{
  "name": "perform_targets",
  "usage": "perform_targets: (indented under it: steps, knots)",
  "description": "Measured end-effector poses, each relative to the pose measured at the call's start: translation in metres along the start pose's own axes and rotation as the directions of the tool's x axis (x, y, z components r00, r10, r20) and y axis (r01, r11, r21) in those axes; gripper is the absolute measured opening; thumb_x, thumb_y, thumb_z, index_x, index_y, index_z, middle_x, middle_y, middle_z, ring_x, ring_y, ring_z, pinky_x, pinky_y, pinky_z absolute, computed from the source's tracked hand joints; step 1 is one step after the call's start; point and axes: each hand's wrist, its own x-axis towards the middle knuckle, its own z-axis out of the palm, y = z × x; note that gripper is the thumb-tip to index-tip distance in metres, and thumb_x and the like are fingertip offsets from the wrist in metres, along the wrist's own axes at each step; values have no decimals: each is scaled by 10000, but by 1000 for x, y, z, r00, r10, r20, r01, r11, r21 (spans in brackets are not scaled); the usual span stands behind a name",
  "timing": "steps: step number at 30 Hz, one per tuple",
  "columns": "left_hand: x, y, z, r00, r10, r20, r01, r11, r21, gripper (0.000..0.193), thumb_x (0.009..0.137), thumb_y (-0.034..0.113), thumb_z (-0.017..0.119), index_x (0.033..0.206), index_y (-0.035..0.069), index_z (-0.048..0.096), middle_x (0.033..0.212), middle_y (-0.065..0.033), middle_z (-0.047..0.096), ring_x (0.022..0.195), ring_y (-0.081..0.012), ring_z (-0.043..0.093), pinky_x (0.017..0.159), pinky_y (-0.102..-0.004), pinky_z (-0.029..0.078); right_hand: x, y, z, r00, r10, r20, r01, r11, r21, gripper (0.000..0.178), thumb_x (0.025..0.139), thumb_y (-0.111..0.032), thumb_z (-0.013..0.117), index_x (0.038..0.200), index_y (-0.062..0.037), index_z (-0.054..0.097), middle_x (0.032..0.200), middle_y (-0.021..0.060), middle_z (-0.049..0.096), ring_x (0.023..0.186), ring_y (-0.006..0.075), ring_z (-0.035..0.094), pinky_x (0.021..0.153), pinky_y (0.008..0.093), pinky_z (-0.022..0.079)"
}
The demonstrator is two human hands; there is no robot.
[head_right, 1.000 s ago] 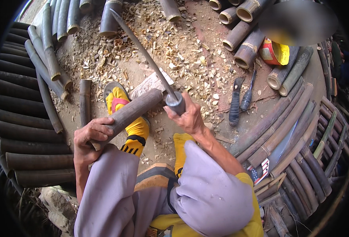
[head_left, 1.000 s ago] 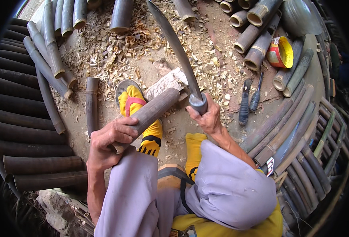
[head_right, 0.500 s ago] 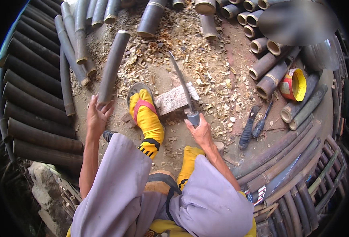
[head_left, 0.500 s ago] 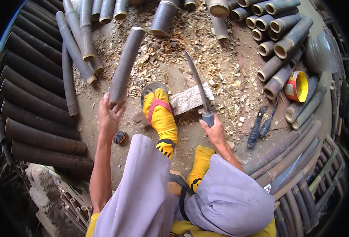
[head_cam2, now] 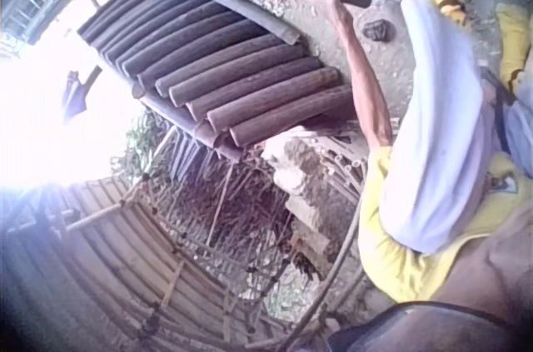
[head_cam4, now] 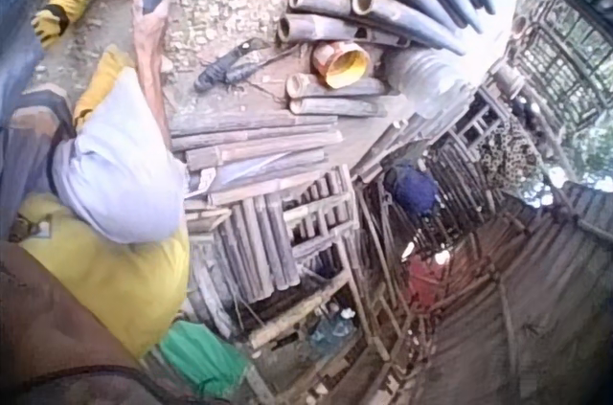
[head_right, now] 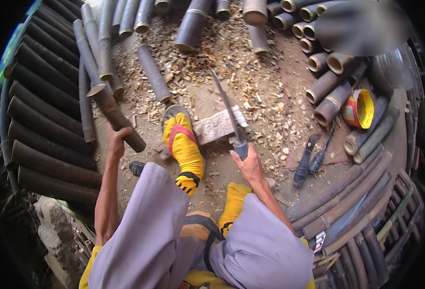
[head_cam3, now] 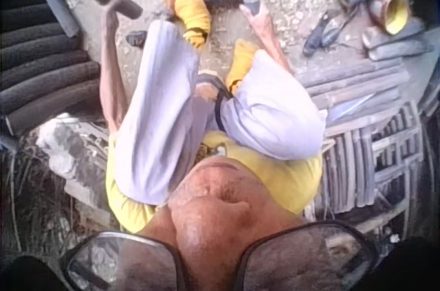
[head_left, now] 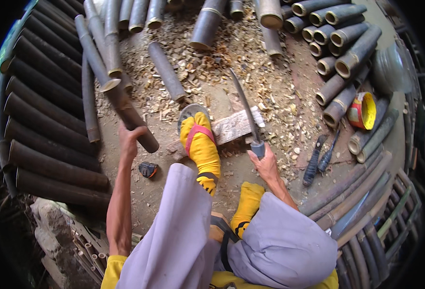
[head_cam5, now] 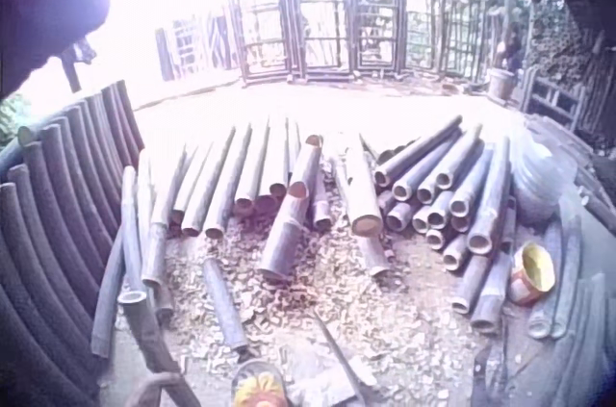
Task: The person sits on the ground and uses a hand saw to cut a bamboo pole into smaller sections. They then use a knife to smooth the cut edges and a tape measure to measure the length of the bamboo pieces.
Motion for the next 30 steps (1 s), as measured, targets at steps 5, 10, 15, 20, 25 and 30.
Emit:
perform_targets:
  steps: [5, 10, 15, 20, 25, 30]
  knots:
    - [-23, 156, 44, 892, 347, -291, -452, 723, -523, 420, 858, 159, 554, 1227, 25, 404, 1079, -108, 505, 978, -223, 529, 913, -429, 446, -6, 11, 5, 993, -101, -59, 105, 993, 61, 335, 869, -287, 669, 1018, -47, 489, 654, 28, 555, 494, 104, 528, 456, 271, 431]
    - [-39, 146, 120, 951, 241, -193, -306, 650, -695, 406, 868, 169, 590, 1210, 60, 402, 997, -100, 512, 925, -222, 535, 882, -416, 455, -27, -4, 2, 987, -122, -102, 127, 991, 43, 461, 873, -375, 637, 1110, -13, 475, 816, 150, 652, 733, 290, 675, 639, 389, 521]
    - [-28, 105, 174, 894, 170, -414, -416, 655, -631, 386, 802, 99, 645, 1099, -25, 433, 797, -109, 584, 681, -215, 616, 721, -389, 533, -33, -26, -4, 976, -185, -115, 192, 980, 48, 431, 896, -331, 620, 1130, -3, 468, 869, 178, 662, 790, 303, 685, 663, 382, 543]
    - [-27, 86, 183, 875, 345, -340, -480, 717, -506, 339, 781, 51, 601, 1058, -40, 428, 825, -127, 602, 704, -220, 623, 725, -383, 522, -39, -73, -20, 811, -509, -287, 517, 854, -55, 431, 850, -221, 693, 1131, 19, 472, 864, 161, 648, 750, 265, 684, 638, 343, 557]
    - [-37, 89, 192, 911, 336, -240, -412, 700, -583, 392, 761, 13, 596, 1103, -30, 410, 837, -133, 596, 734, -234, 621, 758, -405, 522, -7, -9, -1, 931, -349, -110, 339, 936, -96, 399, 876, -256, 654, 1057, 30, 443, 757, 183, 638, 666, 305, 683, 533, 388, 553]
    - [-42, 96, 187, 894, 401, -197, -444, 740, -505, 408, 753, 5, 580, 1117, -11, 398, 888, -139, 578, 790, -251, 620, 766, -422, 529, -6, -38, -16, 983, -184, 14, 184, 982, -34, 391, 873, -261, 661, 1053, 24, 462, 784, 208, 648, 673, 297, 687, 541, 378, 547]
